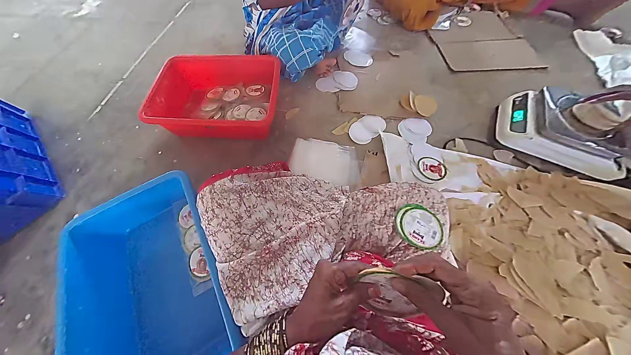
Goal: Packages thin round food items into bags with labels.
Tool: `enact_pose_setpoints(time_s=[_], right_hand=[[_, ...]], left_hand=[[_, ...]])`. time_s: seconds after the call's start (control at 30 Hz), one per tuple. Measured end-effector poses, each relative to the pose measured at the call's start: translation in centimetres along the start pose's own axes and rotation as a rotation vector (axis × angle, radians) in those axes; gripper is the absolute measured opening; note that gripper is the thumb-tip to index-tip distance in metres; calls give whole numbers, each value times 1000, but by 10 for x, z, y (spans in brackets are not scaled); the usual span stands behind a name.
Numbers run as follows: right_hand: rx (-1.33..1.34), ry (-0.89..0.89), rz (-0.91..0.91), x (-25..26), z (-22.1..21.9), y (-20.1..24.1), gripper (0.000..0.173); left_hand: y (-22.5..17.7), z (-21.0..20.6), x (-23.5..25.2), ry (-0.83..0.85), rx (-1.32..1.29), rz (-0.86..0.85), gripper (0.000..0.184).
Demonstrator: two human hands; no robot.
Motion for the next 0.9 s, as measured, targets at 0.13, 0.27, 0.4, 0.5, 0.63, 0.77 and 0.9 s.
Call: enact_pose_setpoints(time_s=[0.13,0.27,0.4,0.5,0.63,0.77,0.9], right_hand=[[43,-20,-51,4,6,2,46],[128,-109,-19,2,9,-4,18],[137,-61,-27,0,5,-10,13],[139,-5,-80,3,5,-12,19],[136,19,-101,5,3,-14,32],[115,-10,-103,3,-5,-20,16],[72,30,-81,4,-6,-26,22]], left_hand=[[-5,2,4,-60,-39,-9,21],[-3,6,5,-119,-116,-25,21],[-5,6,6,-108,-62,-26,22],[-5,4,6,-102,-49,-26,23],[-5,1,7,-175,-141,-48,33],[-7,-1,11,-143,-1,-32,42],[-7,0,12,-96,147,-10,46]])
Point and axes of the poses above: each hand's wrist, its own x-axis towards the middle knuckle, its own z-axis out of the back of the hand, y = z × x, the point moved 3 cm from there along x, towards the middle knuckle, and after that the axes turned 7 degrees about -z, right-handed, at the moved point
